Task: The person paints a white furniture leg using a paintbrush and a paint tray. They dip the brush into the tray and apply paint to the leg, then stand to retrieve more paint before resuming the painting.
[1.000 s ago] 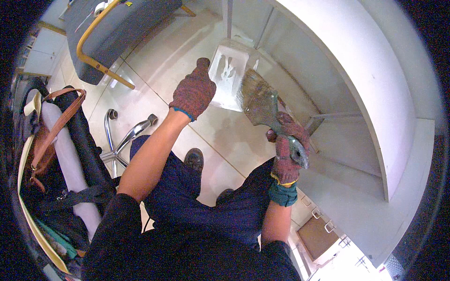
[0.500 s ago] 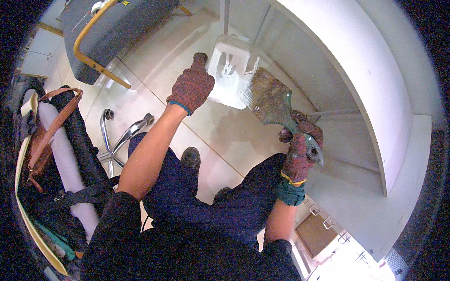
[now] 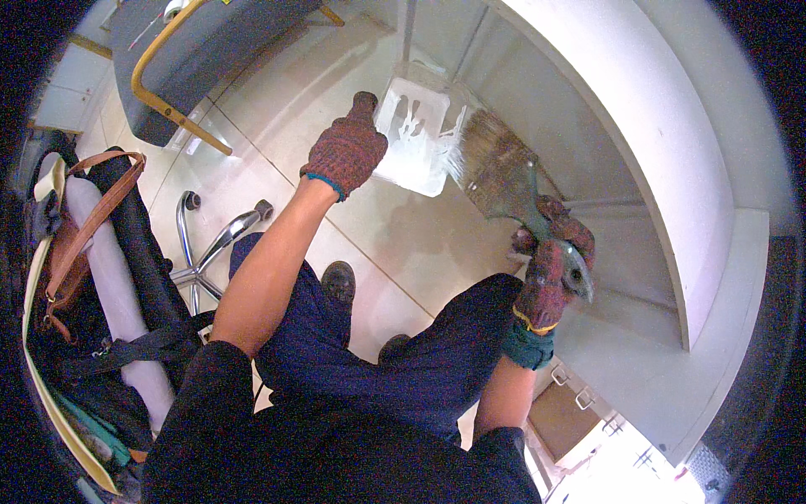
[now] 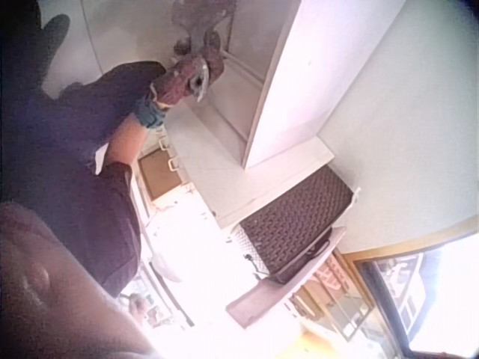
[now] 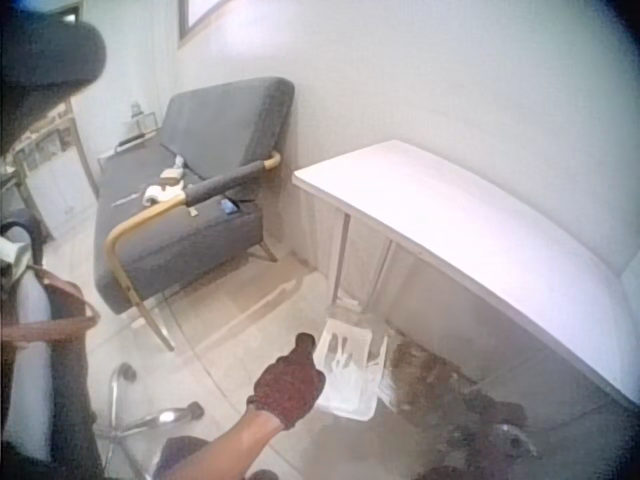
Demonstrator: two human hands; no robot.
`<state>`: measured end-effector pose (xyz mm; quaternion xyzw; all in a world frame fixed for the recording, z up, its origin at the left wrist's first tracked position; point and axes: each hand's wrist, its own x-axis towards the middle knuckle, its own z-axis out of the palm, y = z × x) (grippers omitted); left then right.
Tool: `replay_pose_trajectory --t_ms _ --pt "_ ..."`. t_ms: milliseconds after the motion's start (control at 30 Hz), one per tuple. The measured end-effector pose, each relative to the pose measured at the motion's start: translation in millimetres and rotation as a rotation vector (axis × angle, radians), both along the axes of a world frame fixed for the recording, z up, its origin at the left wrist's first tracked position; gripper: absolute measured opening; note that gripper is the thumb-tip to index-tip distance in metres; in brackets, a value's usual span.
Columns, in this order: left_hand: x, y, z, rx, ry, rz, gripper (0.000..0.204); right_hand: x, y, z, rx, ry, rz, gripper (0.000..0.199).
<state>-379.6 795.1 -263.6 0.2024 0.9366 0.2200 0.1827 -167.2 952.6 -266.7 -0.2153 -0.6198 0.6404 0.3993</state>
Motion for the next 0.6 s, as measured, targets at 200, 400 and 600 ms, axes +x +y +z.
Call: replay_pose_trajectory --t_ms 200,400,600 --pt "2 -1 -2 0.017 0.003 -0.038 0.046 -7 6 -7 0.005 -0.053 0.054 0.031" --pt "-5 -1 -15 0.071 -0.034 0.013 0.048 -6 13 0 0.066 -0.114 -0.038 0.032" --pt "-3 -2 -14 0.078 -0.036 -0.017 0.044 -21 7 5 0.039 -0.033 0.038 0.03"
